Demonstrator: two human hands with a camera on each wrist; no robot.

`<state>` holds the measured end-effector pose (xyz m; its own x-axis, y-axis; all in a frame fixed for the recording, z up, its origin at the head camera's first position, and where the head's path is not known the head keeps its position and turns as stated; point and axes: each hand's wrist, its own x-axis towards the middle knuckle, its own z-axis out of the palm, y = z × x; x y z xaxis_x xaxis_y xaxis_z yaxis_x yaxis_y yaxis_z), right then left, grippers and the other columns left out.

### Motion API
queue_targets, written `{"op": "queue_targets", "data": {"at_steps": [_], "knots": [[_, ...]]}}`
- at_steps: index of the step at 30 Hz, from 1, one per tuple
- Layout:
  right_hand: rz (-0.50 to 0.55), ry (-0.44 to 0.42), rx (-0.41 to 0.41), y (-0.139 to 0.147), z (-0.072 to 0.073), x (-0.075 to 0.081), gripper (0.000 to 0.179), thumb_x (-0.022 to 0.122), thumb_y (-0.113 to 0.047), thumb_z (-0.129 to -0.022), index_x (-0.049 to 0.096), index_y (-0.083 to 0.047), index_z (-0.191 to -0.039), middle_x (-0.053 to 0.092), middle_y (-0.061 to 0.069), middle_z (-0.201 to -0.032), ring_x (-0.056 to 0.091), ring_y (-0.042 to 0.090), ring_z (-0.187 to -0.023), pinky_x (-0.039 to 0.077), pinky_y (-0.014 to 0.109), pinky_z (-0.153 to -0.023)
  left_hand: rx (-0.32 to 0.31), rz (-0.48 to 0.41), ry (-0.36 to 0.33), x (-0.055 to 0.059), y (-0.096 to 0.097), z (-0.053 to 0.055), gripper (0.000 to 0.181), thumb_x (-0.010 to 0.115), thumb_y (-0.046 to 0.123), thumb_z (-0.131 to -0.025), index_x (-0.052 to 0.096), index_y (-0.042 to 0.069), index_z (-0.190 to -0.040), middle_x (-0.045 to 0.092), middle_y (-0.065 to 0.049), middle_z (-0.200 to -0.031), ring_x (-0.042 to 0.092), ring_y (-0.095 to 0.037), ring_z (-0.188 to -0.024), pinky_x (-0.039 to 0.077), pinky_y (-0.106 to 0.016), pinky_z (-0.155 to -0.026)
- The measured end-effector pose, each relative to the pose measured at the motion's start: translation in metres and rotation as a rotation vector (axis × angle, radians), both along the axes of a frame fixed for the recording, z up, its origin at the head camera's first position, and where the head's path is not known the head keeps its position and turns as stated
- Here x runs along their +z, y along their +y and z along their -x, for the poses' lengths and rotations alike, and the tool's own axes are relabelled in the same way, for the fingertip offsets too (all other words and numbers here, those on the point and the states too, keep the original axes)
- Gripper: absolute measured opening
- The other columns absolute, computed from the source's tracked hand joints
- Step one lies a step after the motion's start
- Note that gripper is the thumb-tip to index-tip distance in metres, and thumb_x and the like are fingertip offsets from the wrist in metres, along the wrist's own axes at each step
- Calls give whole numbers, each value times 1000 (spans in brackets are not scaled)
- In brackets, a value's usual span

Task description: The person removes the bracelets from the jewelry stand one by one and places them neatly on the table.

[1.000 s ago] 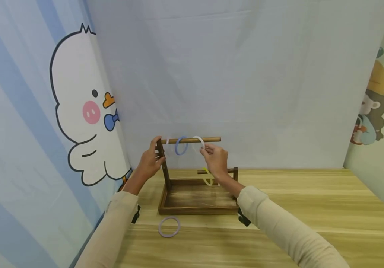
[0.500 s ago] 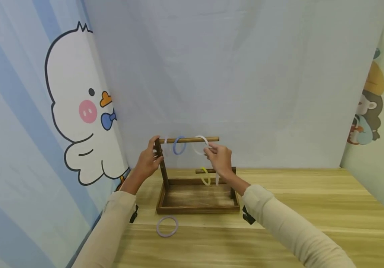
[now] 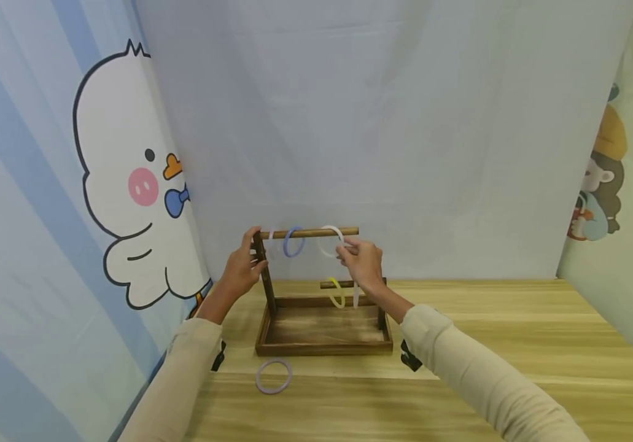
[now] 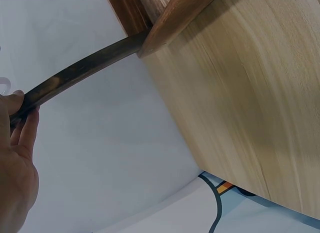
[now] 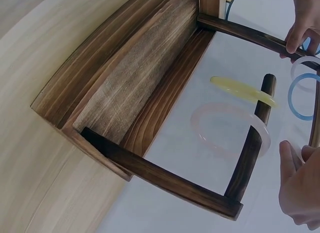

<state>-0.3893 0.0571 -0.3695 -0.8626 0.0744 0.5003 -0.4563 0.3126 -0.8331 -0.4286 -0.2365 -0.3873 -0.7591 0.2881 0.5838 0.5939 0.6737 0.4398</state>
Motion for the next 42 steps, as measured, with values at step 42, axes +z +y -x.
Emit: {"op": "queue_targets", "data": {"at_steps": [42], "knots": [[-31, -22, -18, 31, -2, 2, 35, 71, -4, -99, 67, 8, -131, 73, 27, -110, 76, 37, -96, 65, 29, -78, -7, -22, -5, -2, -1, 3, 83, 73, -10, -92, 25, 9, -157, 63, -33, -123, 70, -47, -108, 64, -48, -89]]}}
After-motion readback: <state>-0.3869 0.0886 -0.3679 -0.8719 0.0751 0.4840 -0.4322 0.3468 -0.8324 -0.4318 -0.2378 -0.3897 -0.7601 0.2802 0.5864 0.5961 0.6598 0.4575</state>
